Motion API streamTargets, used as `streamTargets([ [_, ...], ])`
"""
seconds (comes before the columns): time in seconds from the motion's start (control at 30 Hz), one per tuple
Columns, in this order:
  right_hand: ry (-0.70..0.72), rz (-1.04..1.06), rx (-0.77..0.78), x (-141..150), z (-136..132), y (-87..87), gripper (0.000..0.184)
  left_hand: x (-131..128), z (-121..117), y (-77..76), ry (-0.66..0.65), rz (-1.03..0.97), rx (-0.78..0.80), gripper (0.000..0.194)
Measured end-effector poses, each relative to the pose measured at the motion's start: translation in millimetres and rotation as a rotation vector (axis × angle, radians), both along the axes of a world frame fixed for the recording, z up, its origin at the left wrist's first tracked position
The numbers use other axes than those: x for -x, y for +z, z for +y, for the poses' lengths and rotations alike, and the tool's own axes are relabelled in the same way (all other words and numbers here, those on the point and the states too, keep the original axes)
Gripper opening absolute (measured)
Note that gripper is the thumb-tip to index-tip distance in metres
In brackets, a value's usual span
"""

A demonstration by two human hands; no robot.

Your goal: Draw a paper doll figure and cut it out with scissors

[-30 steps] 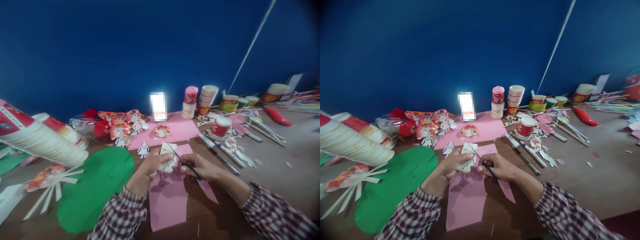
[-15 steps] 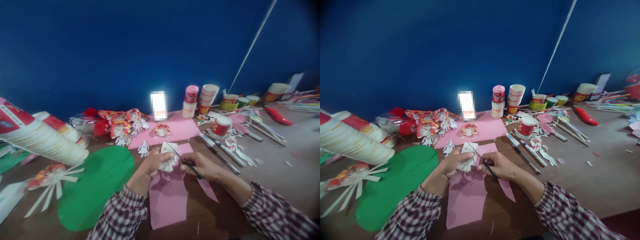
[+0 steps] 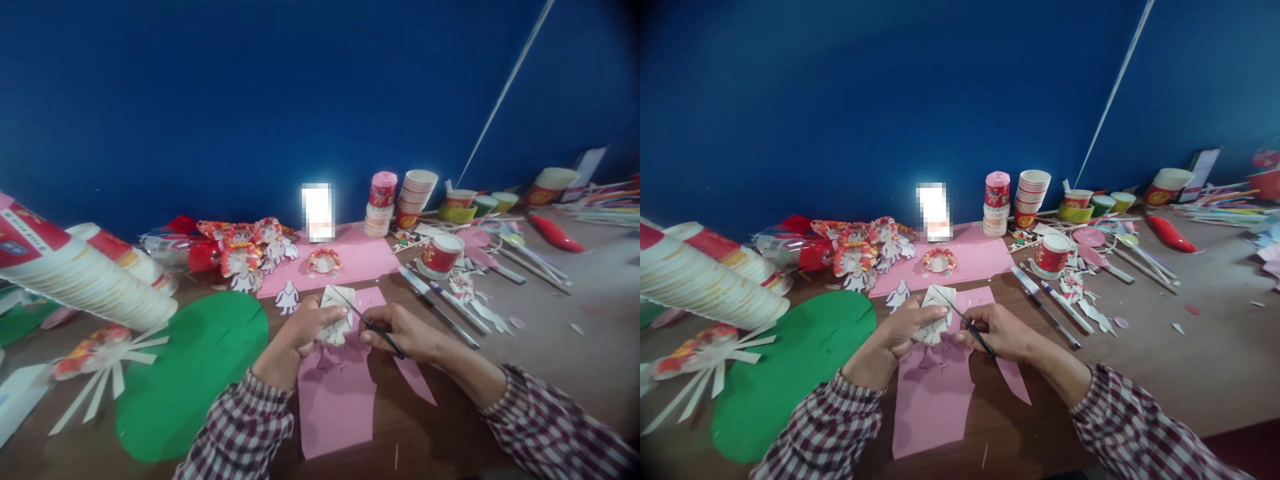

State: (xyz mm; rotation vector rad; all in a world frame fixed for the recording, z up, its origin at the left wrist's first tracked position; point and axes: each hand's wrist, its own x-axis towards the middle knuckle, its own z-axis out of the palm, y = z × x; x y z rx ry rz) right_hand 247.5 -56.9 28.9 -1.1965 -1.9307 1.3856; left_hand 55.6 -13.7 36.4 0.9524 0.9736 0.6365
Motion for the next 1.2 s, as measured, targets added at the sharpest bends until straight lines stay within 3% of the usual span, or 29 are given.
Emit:
streamTargets([
  [0.4, 0.003, 0.012, 0.034, -2.0, 0.3, -0.9, 0.038, 4.0, 2.2, -2.9, -0.056, 0.007, -0.003, 0.025],
  [1.2, -0.026, 0.010, -0.043, 1.7, 0.5, 0.3, 0.039, 0.1, -0.6, -3.8, 0.026, -0.046, 0.026, 0.022],
])
